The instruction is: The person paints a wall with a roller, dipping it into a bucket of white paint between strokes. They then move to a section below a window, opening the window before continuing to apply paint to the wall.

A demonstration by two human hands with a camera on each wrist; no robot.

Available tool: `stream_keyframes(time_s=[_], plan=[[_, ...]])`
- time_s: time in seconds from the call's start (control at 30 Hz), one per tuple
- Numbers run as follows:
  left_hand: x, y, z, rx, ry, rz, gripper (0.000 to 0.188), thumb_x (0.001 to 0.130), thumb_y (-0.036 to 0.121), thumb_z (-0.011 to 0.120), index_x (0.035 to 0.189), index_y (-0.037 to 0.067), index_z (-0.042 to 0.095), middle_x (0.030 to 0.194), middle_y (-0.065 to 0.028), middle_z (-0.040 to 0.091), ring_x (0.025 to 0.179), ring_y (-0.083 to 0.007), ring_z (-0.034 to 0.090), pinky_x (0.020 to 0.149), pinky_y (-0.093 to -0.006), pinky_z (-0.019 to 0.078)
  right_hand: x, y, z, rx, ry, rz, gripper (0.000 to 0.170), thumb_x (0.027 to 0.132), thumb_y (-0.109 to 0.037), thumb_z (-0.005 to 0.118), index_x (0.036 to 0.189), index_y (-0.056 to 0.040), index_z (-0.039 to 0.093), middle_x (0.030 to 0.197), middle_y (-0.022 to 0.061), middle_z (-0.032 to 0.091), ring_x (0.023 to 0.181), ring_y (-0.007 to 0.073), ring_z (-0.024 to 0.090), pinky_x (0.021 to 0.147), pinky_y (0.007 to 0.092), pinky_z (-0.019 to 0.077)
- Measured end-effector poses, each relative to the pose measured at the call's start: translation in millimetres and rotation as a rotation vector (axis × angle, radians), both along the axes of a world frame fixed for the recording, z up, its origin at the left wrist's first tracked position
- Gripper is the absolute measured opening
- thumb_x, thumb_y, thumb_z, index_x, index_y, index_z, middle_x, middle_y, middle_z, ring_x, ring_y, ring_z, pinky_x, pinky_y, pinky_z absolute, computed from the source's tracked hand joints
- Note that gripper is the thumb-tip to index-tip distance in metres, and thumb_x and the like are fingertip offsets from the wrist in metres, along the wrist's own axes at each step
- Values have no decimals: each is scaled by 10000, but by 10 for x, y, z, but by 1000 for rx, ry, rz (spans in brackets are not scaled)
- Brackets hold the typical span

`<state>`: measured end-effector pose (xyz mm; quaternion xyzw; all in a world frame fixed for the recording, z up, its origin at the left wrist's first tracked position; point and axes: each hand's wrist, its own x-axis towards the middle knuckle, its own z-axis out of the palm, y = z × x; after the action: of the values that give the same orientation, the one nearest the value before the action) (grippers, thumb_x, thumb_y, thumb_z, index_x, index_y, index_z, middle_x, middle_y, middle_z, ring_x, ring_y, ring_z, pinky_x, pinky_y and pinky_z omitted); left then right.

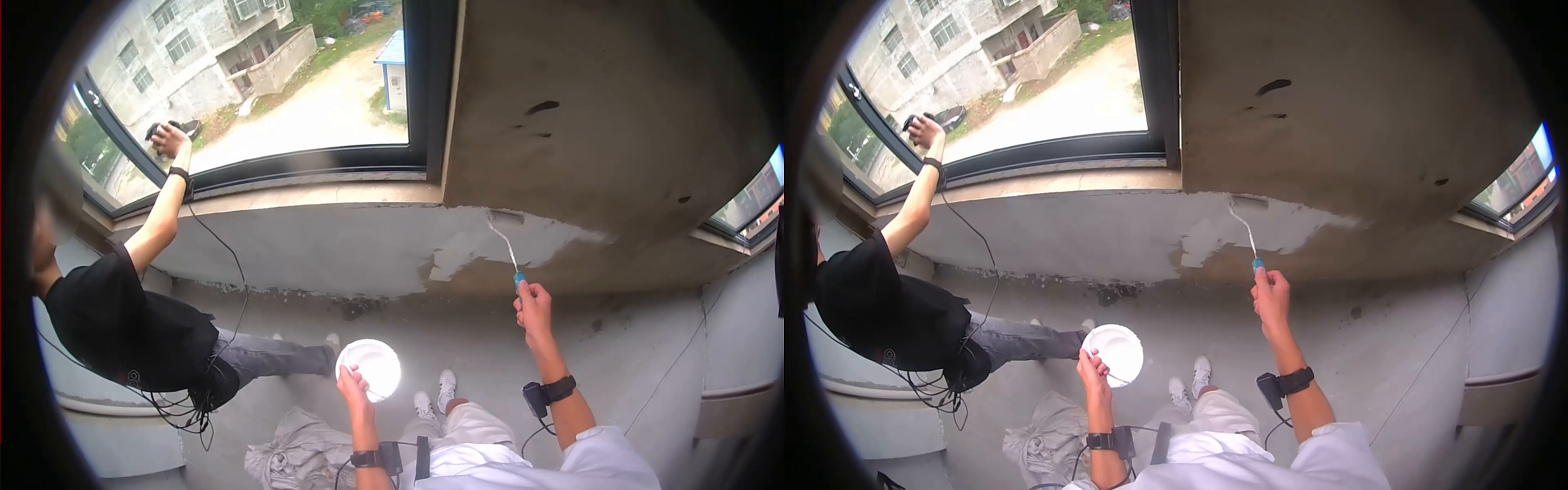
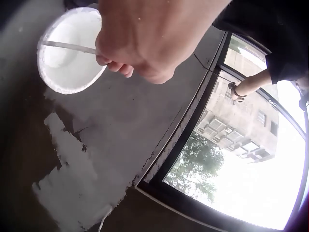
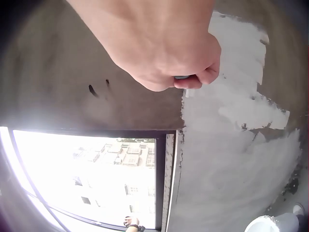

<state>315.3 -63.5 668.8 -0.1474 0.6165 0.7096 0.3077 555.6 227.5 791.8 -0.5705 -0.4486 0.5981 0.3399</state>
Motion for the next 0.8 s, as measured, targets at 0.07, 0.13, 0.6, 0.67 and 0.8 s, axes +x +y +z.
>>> stream_keyframes(time_s=[0.07, 0.13, 0.6, 0.67, 0.8], plan=[[37, -110, -4, 11, -25, 9, 350, 994, 375, 415, 918, 49, 518, 583, 81, 299, 457, -38, 273, 437, -217, 247, -67, 9, -77, -24, 14, 6, 273, 971, -307, 545, 878, -62, 468, 580, -18, 456, 422, 27, 344, 357, 213, 232], [78, -213, -1, 1, -20, 9, 348, 993, 375, 414, 917, 52, 518, 583, 81, 293, 459, -37, 272, 438, -218, 242, -159, 23, -227, -55, 9, 24, 269, 972, -309, 543, 881, -69, 460, 582, -19, 456, 419, 26, 337, 354, 209, 227], [-180, -261, 75, -200, -50, 212, 356, 1001, 372, 401, 884, 58, 519, 591, 69, 321, 469, -51, 282, 437, -224, 227, -966, 521, -2039, -422, -88, 251, 298, 938, -308, 581, 788, -59, 511, 571, -6, 479, 393, 54, 367, 339, 242, 252], [-271, -179, -8, -239, -60, 210, 343, 994, 375, 407, 865, 74, 509, 584, 72, 306, 460, -51, 271, 438, -227, 228, -1199, 607, -2336, -492, -83, 258, 300, 928, -297, 592, 781, -45, 523, 579, 7, 491, 396, 63, 375, 341, 243, 260], [-359, -160, 95, -246, -73, 261, 346, 979, 393, 420, 868, 77, 505, 578, 75, 300, 459, -54, 276, 452, -231, 263, -1446, 748, -2702, -552, -76, 228, 301, 913, -282, 608, 791, -17, 534, 605, 40, 515, 415, 81, 397, 347, 252, 274]])
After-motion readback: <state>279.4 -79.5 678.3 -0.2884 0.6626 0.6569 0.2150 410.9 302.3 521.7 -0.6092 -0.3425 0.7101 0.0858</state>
